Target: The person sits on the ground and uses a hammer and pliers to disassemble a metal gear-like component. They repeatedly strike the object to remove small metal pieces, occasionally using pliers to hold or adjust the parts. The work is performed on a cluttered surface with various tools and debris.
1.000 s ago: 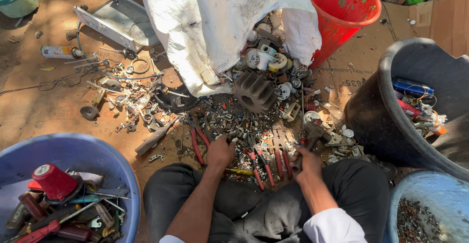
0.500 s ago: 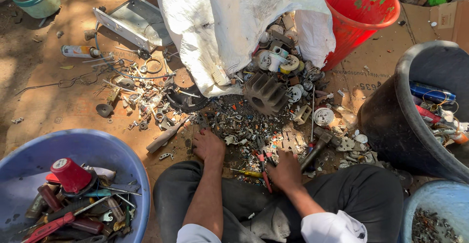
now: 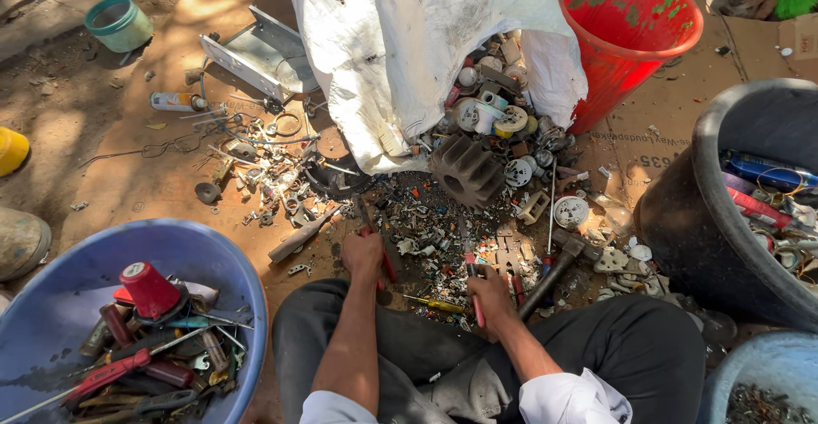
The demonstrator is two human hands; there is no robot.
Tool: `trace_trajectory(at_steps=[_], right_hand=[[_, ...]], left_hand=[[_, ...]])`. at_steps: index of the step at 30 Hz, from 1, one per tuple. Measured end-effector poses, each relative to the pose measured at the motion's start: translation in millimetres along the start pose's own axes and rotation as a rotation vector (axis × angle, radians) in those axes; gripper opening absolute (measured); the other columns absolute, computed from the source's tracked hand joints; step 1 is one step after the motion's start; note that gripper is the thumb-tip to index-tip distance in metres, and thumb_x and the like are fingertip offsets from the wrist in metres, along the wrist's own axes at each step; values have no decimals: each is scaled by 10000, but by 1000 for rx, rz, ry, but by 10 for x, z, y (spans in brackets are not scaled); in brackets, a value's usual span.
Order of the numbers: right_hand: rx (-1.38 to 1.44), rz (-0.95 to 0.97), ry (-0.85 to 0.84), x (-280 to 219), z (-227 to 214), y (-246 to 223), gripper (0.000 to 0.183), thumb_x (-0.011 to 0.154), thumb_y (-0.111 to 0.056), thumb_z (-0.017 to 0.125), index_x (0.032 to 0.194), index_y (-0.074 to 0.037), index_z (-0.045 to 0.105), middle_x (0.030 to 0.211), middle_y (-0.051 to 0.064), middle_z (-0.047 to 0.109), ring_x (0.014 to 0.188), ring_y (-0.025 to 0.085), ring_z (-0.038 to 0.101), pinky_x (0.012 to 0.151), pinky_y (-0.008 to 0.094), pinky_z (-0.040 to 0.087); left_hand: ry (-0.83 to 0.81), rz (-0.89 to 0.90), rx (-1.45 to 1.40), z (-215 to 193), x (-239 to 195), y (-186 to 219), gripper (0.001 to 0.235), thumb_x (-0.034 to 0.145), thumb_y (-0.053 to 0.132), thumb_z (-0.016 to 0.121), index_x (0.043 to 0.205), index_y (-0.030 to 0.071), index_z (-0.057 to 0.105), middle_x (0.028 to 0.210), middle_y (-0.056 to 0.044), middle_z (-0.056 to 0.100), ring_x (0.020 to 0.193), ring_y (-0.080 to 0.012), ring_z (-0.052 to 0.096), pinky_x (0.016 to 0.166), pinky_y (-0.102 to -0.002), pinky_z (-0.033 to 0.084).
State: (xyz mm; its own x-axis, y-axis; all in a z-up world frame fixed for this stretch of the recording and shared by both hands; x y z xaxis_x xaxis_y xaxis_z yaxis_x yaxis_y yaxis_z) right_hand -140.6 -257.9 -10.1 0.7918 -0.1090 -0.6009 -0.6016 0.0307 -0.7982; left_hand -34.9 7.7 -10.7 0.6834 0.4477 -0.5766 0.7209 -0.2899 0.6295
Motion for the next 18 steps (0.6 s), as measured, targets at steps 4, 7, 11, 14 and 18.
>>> trace_trajectory(at_steps=[4,7,11,14,18], right_hand=[[-3,-274,-114,-202,196,-163,545,780,-55,595,1313,40,527,754,4,509,603,98,504,528,299,427],[-97,-147,-100,-298,365,-215,494,804,-54,586,1287,-7,493,725,40,498,514,198,457,468,364,382],[180,-323,-213,-320,435,-148,512,778,27,618,1276,29,502,860,16,582,704,98,604,611,265,525],[197,-270,-59,-198,393,-140,539,773,66,620,1294,4,498,810,41,541,591,119,548,496,282,469],[277,-134,20,-159,274,-98,535,767,70,591,1284,13,466,750,76,554,503,146,498,412,305,390]], left_hand=[[-201,201,-276,60,-382,-97,231,869,229,746,823,25,650,737,-86,629,629,-199,582,593,-403,500],[-526,176,-212,101,-763,-136,399,969,419,688,814,53,664,702,-48,603,623,-197,537,588,-385,458],[-401,462,94,184,-1020,0,606,1062,540,516,870,-4,701,768,-188,708,739,-329,690,727,-452,528],[-217,433,355,97,-907,59,547,1046,499,495,958,48,792,954,-234,738,929,-420,695,876,-508,526],[-62,250,456,9,-427,68,361,936,346,642,1088,32,737,1111,-217,723,1038,-389,701,916,-492,559]])
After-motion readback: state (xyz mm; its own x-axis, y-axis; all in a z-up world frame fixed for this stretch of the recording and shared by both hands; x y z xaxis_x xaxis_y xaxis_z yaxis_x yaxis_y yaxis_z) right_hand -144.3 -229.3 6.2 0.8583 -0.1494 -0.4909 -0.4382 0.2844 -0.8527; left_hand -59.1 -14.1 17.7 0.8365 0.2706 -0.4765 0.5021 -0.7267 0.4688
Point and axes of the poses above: each hand's wrist, its own x-axis towards the middle knuckle, its own z-axis out of the palm, y = z × x, the point moved 1 cm from there along x, towards the middle knuckle
